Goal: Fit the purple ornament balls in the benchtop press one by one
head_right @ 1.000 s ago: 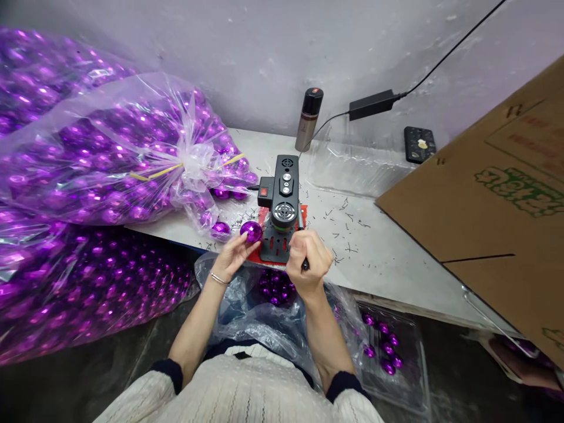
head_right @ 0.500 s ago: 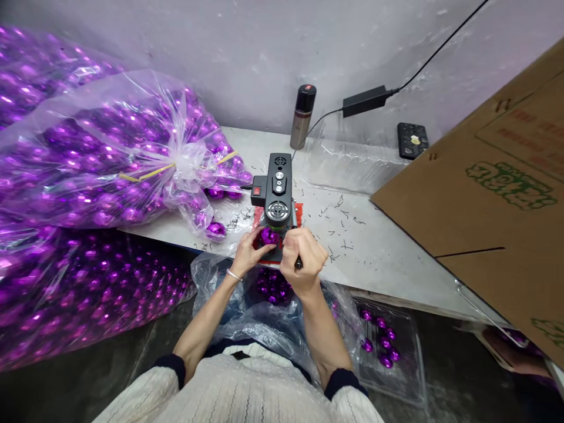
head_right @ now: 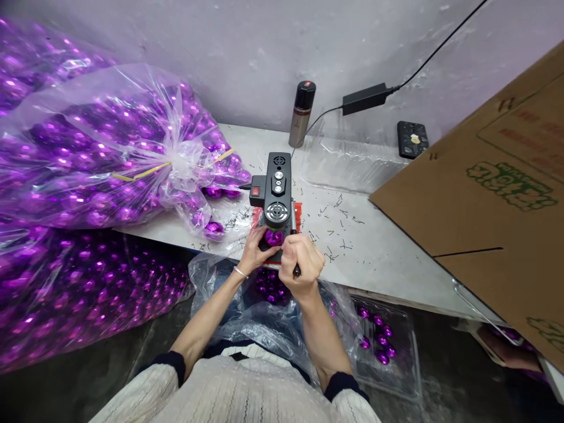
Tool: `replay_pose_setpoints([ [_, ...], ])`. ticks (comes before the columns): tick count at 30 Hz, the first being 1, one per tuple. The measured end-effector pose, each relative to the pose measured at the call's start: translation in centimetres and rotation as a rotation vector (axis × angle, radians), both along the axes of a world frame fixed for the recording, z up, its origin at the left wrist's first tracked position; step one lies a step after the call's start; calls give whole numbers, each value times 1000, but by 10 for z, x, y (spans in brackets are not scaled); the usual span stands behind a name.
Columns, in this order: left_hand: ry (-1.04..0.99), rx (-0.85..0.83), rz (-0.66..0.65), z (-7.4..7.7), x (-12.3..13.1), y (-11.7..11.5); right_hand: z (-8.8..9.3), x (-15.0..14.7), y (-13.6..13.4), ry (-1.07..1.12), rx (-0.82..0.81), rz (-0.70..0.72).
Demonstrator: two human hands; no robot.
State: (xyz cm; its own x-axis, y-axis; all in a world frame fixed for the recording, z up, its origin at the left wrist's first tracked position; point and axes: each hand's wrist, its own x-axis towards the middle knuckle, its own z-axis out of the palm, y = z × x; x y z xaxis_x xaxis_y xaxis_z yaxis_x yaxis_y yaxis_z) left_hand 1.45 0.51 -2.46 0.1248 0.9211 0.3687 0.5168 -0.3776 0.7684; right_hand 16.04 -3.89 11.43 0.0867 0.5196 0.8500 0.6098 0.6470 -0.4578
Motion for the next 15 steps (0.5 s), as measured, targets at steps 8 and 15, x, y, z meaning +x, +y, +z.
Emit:
replay_pose_setpoints([
  [8,8,3,13,-1,1,-2,-52,-1,1,-4,125,26],
  [15,0,-35,0,3,0,-2,-74,0,5,20,152,4],
])
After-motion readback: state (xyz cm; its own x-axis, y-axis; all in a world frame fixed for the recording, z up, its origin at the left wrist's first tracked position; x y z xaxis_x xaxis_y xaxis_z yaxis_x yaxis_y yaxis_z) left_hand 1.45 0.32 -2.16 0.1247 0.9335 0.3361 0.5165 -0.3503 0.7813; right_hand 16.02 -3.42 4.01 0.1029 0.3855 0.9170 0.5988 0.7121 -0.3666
